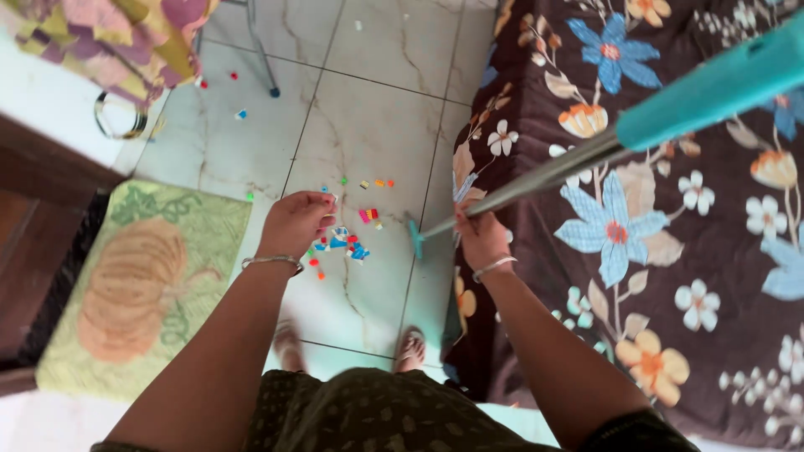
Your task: The person sweeps up small pieces of colored paper with a broom, rolls up a floor mat by hand, and then uses the broom to retrieve an item from under a bed before repositioning an ironing board.
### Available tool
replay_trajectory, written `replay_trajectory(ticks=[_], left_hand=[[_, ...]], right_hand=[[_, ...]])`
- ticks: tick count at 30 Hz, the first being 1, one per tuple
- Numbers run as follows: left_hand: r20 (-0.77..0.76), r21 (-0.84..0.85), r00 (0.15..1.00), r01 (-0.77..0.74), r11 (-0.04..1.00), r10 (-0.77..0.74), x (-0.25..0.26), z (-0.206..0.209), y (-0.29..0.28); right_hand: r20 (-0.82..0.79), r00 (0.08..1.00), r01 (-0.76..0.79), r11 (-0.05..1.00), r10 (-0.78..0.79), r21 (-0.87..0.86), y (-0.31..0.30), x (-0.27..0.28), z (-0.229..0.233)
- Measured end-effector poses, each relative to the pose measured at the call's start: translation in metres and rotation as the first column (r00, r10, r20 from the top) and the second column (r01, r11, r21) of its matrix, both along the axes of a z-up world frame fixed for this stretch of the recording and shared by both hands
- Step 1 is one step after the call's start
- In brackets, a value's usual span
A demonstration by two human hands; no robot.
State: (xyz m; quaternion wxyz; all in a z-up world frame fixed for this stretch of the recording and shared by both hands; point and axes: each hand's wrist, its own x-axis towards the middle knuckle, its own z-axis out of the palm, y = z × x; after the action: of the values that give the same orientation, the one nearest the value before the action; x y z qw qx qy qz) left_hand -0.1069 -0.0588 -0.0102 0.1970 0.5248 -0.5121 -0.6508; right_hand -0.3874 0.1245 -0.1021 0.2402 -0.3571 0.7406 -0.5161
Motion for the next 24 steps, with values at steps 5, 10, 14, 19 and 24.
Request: replay_trajectory(ticks=[5,10,14,19,24], left_hand=[[0.003,-0.033,0.990,-0.141,0.990,0.141,0.020,0.010,0.040],[0.032,-0.063,0.968,-0.247,0.967,0.249,0.060,0.022,0.067],[0.065,-0.087,0.949,-0.302,0.949,0.308,0.078,0.029,0.088],[0.045,-0.121,0.923,-0.375,0.919,0.382,0.117,0.040,0.132],[0.010,-0.128,0.877,-0.475,0.870,0.480,0.172,0.048,0.186]], right_hand=[[0.087,0.986,-0.156,0.979,0.145,0.130,-0.039,-0.008,0.020],[0.371,0.866,-0.261,0.936,0.336,-0.238,-0.065,-0.001,0.025],[0.367,0.799,-0.371,0.870,0.477,-0.324,-0.063,0.013,0.032],[0.401,0.740,-0.449,0.841,0.539,-0.301,-0.059,0.058,0.035],[0.350,0.704,-0.559,0.786,0.618,-0.265,-0.033,0.123,0.025]])
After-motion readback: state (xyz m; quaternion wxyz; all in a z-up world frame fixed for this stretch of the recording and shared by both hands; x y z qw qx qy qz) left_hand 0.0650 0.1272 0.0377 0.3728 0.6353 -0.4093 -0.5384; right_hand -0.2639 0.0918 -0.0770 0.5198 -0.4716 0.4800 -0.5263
